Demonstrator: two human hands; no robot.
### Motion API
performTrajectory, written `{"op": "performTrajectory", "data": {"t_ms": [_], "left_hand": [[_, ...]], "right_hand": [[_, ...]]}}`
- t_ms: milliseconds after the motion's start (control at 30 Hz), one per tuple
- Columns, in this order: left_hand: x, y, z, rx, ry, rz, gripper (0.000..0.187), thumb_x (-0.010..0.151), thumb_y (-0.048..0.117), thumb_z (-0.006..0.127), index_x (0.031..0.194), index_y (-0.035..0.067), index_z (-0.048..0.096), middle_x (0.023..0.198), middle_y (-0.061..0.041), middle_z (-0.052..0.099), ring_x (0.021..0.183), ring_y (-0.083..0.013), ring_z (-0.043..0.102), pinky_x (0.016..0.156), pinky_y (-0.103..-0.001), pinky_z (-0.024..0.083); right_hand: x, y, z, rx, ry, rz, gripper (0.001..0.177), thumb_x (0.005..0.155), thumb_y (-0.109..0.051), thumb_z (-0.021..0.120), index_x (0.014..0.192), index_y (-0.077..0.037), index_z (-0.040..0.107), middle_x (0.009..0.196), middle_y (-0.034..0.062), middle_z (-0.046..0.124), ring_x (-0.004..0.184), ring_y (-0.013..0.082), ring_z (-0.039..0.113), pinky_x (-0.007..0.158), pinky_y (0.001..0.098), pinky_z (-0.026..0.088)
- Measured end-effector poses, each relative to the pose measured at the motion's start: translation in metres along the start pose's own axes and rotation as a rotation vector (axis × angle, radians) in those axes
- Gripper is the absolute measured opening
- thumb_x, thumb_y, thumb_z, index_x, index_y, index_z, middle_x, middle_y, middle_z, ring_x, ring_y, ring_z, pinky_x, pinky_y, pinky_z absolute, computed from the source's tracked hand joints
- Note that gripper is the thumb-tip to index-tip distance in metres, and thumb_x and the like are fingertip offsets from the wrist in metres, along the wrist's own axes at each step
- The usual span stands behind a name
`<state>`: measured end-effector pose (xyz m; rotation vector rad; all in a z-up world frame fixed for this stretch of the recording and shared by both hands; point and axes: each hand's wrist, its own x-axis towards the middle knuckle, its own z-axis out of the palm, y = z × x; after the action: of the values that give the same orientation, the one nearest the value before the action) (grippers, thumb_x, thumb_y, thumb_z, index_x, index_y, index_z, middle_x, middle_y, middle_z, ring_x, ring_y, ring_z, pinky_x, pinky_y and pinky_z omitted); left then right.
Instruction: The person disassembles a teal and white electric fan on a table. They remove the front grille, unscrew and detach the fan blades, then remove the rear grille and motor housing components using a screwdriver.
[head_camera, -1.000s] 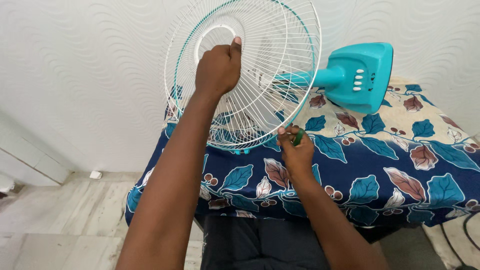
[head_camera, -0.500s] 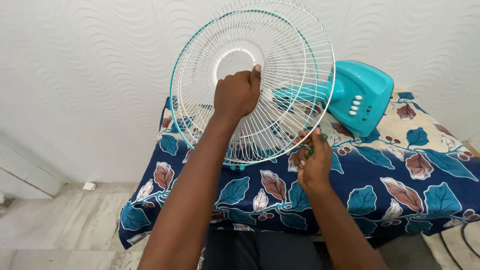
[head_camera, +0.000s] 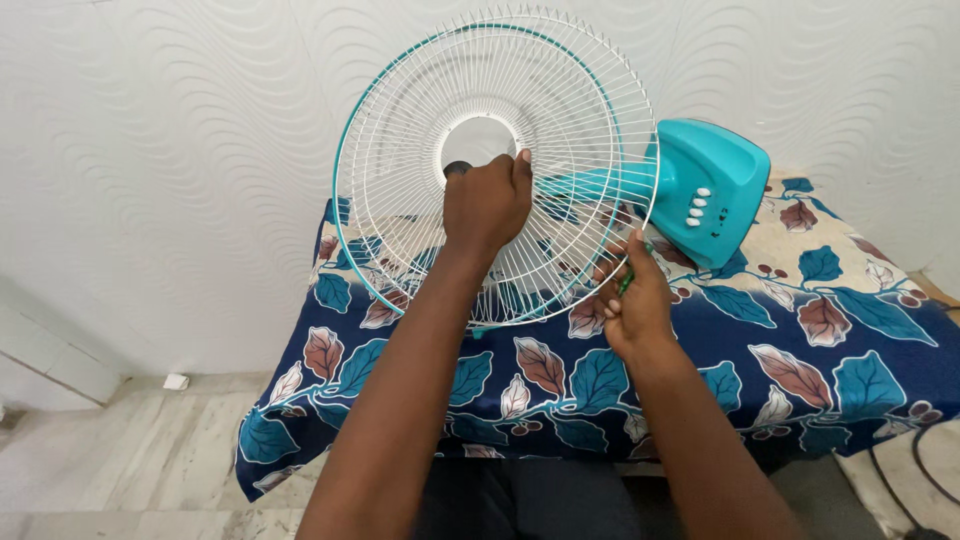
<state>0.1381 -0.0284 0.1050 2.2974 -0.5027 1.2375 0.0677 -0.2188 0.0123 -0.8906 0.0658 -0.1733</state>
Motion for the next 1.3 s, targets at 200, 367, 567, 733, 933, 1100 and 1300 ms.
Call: {"op": "performTrajectory", "data": {"t_ms": [200,367,567,733,933,1100,1300], "left_hand": [[0.007,0.041,-0.015,-0.095,-0.130,-0.083,0.048,0.107,0.038,0.045,0.077,0.008,0.065,0.059,-0.016,0.066,0.051,-0.0336,0.064,0.061,-0.050,0.047],[0.016,0.103,-0.011,-0.225,-0.063,0.097,0.035,0.107,0.035,0.049,0.097,0.004,0.064,0.061,-0.016,0.069,0.051,-0.0342,0.065,0.067,-0.047,0.044],[0.010,0.185,0.017,-0.400,-0.081,0.199,0.037,0.099,0.031,0.058,0.121,0.002,0.057,0.077,-0.017,0.074,0.070,-0.0360,0.072,0.066,-0.051,0.050],[-0.016,0.237,0.044,-0.384,-0.112,0.382,0.053,0.090,0.011,0.065,0.139,0.001,0.048,0.101,-0.014,0.075,0.084,-0.0295,0.075,0.067,-0.044,0.057],[-0.054,0.277,0.069,-0.357,-0.280,0.452,0.064,0.082,0.022,0.074,0.138,0.006,0.047,0.098,-0.011,0.071,0.076,-0.0319,0.075,0.056,-0.045,0.058],[-0.093,0.296,0.101,-0.335,-0.249,0.494,0.053,0.082,0.023,0.070,0.131,0.013,0.055,0.099,-0.009,0.071,0.080,-0.0317,0.075,0.059,-0.045,0.059],[-0.140,0.313,0.143,-0.224,-0.005,0.534,0.030,0.103,0.019,0.064,0.129,0.005,0.063,0.110,-0.014,0.070,0.099,-0.0293,0.074,0.087,-0.043,0.062]], "right_hand": [[0.001,-0.022,-0.014,0.107,0.111,-0.117,0.043,0.100,-0.055,0.058,0.081,-0.017,0.054,0.059,0.0018,0.052,0.037,0.0084,0.033,0.035,0.0258,0.023],[0.004,-0.063,-0.041,0.143,0.187,-0.248,0.045,0.106,-0.054,0.053,0.079,-0.019,0.053,0.058,-0.0037,0.047,0.041,0.0086,0.036,0.036,0.0261,0.023],[0.004,-0.114,-0.100,0.149,0.293,-0.328,0.044,0.102,-0.056,0.048,0.082,-0.019,0.058,0.057,-0.0046,0.045,0.041,0.0088,0.037,0.036,0.0258,0.024],[0.015,-0.143,-0.160,0.136,0.482,-0.386,0.049,0.098,-0.058,0.044,0.087,-0.014,0.063,0.067,0.0005,0.062,0.043,0.0108,0.041,0.037,0.0257,0.025],[0.012,-0.162,-0.235,0.001,0.712,-0.304,0.031,0.101,-0.043,0.049,0.101,-0.014,0.058,0.086,0.0047,0.062,0.055,0.0109,0.040,0.049,0.0306,0.032],[-0.042,-0.161,-0.264,0.182,0.421,-0.289,0.050,0.100,-0.063,0.039,0.103,-0.015,0.052,0.097,0.0093,0.064,0.055,0.0146,0.036,0.053,0.0332,0.032],[-0.123,-0.151,-0.246,0.194,0.520,-0.319,0.097,0.094,-0.086,0.029,0.128,-0.001,0.061,0.113,0.0200,0.071,0.057,0.0130,0.039,0.053,0.0278,0.031]]}}
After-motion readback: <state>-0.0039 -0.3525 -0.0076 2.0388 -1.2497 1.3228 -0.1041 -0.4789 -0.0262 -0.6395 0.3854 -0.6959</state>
